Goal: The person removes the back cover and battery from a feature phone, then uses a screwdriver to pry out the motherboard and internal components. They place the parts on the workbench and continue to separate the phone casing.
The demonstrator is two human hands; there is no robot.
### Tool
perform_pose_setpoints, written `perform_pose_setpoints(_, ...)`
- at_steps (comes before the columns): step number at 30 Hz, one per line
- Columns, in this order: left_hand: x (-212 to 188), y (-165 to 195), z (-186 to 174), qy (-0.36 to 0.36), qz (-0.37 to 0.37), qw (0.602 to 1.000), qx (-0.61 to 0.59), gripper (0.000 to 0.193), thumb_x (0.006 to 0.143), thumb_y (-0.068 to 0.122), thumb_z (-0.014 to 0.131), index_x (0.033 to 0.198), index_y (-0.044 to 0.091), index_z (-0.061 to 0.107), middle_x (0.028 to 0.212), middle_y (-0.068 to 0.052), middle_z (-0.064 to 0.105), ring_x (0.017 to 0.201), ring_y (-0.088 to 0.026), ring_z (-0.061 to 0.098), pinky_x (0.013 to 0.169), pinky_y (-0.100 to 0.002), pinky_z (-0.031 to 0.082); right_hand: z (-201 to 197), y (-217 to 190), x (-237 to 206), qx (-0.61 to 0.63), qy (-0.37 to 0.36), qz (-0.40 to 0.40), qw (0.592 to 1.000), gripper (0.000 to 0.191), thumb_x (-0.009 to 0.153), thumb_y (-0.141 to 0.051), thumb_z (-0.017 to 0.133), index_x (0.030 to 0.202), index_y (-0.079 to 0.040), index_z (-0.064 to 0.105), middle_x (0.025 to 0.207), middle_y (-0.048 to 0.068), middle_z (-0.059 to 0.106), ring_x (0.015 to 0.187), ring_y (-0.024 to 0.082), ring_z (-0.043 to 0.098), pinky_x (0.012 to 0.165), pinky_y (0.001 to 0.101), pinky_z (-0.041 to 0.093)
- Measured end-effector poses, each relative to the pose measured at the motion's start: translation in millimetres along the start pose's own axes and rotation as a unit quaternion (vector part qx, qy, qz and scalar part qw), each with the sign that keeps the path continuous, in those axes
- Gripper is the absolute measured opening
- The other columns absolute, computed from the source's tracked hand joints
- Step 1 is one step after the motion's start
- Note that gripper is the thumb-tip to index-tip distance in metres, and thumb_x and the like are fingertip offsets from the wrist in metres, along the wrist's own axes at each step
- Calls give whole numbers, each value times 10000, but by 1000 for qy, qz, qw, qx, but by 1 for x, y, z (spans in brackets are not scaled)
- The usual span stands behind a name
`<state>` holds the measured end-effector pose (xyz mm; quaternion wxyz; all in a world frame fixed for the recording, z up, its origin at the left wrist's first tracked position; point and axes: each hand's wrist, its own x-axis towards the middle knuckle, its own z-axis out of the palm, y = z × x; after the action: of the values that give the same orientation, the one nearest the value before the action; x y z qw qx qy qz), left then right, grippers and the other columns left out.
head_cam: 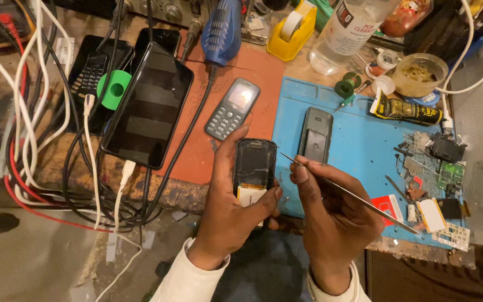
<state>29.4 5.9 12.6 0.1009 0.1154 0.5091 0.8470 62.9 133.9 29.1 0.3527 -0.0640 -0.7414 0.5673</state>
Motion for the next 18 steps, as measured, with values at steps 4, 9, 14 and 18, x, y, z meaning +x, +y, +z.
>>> perform_pose_setpoints(4, -1, 0, 2, -1, 7, 1000, -6, 882, 885, -61, 694, 1607, 110, 217, 993, -90, 634, 691, -115, 653, 545, -268, 571, 3, -1, -2, 18, -22, -18, 999, 176, 958, 48, 748, 1120, 66, 681, 1091, 183, 762, 1001, 192, 756, 892, 303, 635)
perform_pose_setpoints(9, 0, 7, -5, -24, -49, 997, -46, 923, 836, -25, 701, 1594, 134, 198, 1054, -86, 642, 641, -132, 670, 472, -292, 580, 0, 0, 2, 43, -35, 95, 994, 158, 937, 9, 739, 1079, 46, 682, 1016, 180, 778, 900, 204, 767, 804, 315, 639)
perform_pose_setpoints(14, 1, 12, -18, -81, -103, 983, -125, 963, 865, 39, 741, 1648, 156, 191, 1002, -150, 625, 617, -174, 663, 458, -322, 568, -5, 20, 12, 281, -74, 220, 931, 139, 950, 2, 699, 1084, 37, 690, 1000, 199, 761, 851, 243, 748, 798, 383, 629)
perform_pose_setpoints(18, 0, 12, -19, -76, -102, 981, -144, 972, 853, 93, 752, 1642, 152, 187, 1094, -113, 629, 629, -169, 660, 458, -321, 568, -6, 31, 15, 333, -99, 254, 903, 134, 954, -4, 703, 1082, 30, 686, 1005, 208, 759, 855, 257, 744, 810, 388, 617)
